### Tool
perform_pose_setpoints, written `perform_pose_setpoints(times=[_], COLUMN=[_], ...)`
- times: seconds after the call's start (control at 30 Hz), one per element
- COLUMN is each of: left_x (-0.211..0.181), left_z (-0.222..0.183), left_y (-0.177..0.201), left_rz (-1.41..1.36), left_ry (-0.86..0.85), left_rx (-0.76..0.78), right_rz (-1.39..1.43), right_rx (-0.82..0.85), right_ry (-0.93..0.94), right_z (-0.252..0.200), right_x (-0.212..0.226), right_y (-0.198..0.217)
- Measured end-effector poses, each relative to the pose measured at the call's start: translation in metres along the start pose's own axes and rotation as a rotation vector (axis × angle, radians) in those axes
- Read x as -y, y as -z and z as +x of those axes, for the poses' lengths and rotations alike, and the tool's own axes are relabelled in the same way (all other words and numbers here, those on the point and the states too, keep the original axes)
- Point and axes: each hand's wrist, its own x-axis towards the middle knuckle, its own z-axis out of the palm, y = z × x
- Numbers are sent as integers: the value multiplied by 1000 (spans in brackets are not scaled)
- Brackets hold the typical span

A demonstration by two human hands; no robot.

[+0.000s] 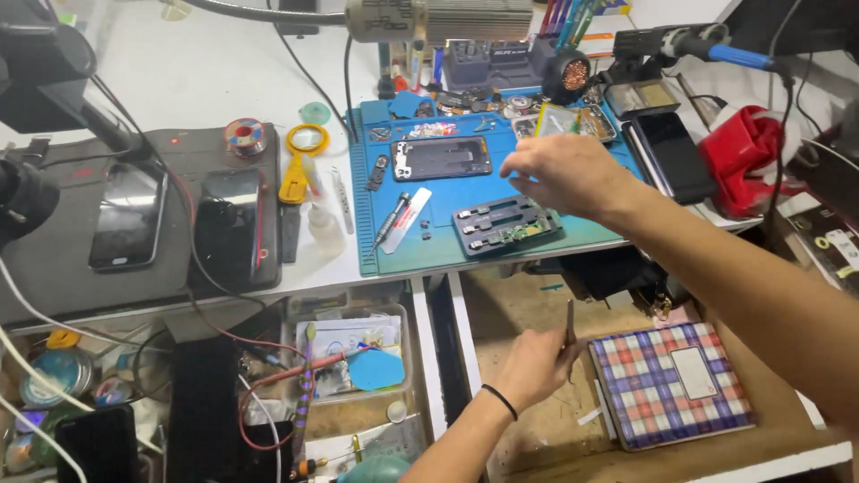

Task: Soldering a small electronic component onto a mobile phone circuit board using tweezers and a soldering iron.

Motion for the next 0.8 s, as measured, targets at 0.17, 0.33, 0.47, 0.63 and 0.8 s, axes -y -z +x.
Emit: perform_pose_setpoints(times=[0.17, 0.33, 0.47, 0.63, 0.8], left_x=[-1, -9, -10, -12, 1], left_z=[-2, -7, -7, -9, -4], left_y=[0, 7, 8, 17, 24], left_rz=[-15, 10, 9, -38, -188], left_ry=[-77, -40, -40, -55, -166], left_rx=[-85, -73, -78, -134, -345], right_rz=[-119, -94, -57, 11, 234], right_rx=[-8, 88, 115, 67, -129], right_ry=[83, 129, 164, -48, -178], right_z=[-40, -45, -41, -50, -84], right_x=[-18, -24, -15, -23, -42], right_y=[-31, -60, -47, -27, -50])
